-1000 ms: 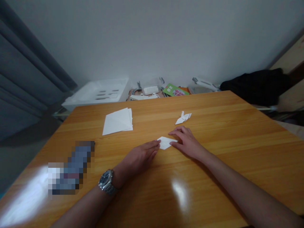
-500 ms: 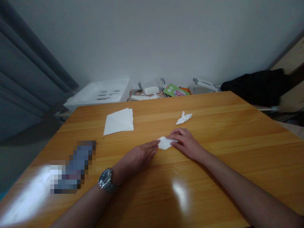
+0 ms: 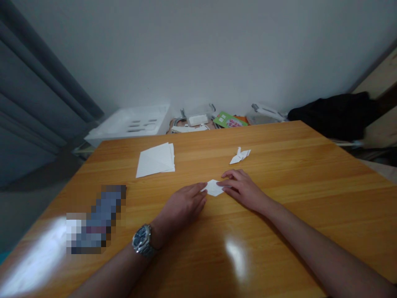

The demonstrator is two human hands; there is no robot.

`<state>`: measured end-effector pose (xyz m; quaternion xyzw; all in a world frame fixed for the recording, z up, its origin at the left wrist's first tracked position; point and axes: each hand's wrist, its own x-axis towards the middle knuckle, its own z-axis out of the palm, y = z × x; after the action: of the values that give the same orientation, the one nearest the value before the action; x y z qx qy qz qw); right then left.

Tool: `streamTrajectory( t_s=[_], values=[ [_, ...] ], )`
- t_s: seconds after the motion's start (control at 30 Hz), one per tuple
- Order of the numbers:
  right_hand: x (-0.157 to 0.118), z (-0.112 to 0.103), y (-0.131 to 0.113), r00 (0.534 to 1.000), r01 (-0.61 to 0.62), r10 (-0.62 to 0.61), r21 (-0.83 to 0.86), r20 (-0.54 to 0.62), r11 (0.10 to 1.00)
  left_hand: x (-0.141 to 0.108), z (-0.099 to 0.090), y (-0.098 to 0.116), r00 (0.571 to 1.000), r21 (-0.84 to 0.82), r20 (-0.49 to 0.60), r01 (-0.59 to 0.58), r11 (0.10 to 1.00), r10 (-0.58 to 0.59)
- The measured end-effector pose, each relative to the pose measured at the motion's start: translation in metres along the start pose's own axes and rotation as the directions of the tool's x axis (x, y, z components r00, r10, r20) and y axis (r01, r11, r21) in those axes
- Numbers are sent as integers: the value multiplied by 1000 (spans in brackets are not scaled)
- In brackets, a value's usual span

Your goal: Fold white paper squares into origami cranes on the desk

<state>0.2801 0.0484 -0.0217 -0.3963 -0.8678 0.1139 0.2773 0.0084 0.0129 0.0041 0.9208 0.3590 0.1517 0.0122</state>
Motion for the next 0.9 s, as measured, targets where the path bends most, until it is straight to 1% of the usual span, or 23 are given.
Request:
streamTrajectory(
  t_s=[0.07,0.13,0.2,0.23,0.37,0.5,0.63,0.77,0.9],
  values=[
    [0,0,-1,1000,4,-4,-1,-5,1000,1,0,3,1000,-3,-16,-8,1000,8],
    [0,1,-2,1000,13,-13,-9,-7,1000,2,1,9,1000,-10,-9,-27,1000,27],
    [-1,2,-2,1000,21,-21,-19,-10,1000,4,2,15,997,-15,33,-65,998,65],
    [-1,2,-2,1000,20,-20,-21,-12,1000,5,3,18,996,-17,65,-66,998,67],
    [-2,1,-5,1000,10,-10,-28,-9,1000,6,4,25,996,-10,84,6,1000,-6],
    [-2,-3,-14,999,24,-23,-36,26,999,5,3,23,994,22,91,64,998,-65],
    [-3,-9,-24,995,68,-67,-5,77,998,5,4,21,991,35,72,112,993,-114],
    [-3,-13,-31,990,76,-75,-1,118,997,5,4,19,988,11,74,135,991,-135],
    [-1,-14,-30,991,85,-86,14,102,996,6,4,16,989,-37,78,127,991,-124]
  ],
)
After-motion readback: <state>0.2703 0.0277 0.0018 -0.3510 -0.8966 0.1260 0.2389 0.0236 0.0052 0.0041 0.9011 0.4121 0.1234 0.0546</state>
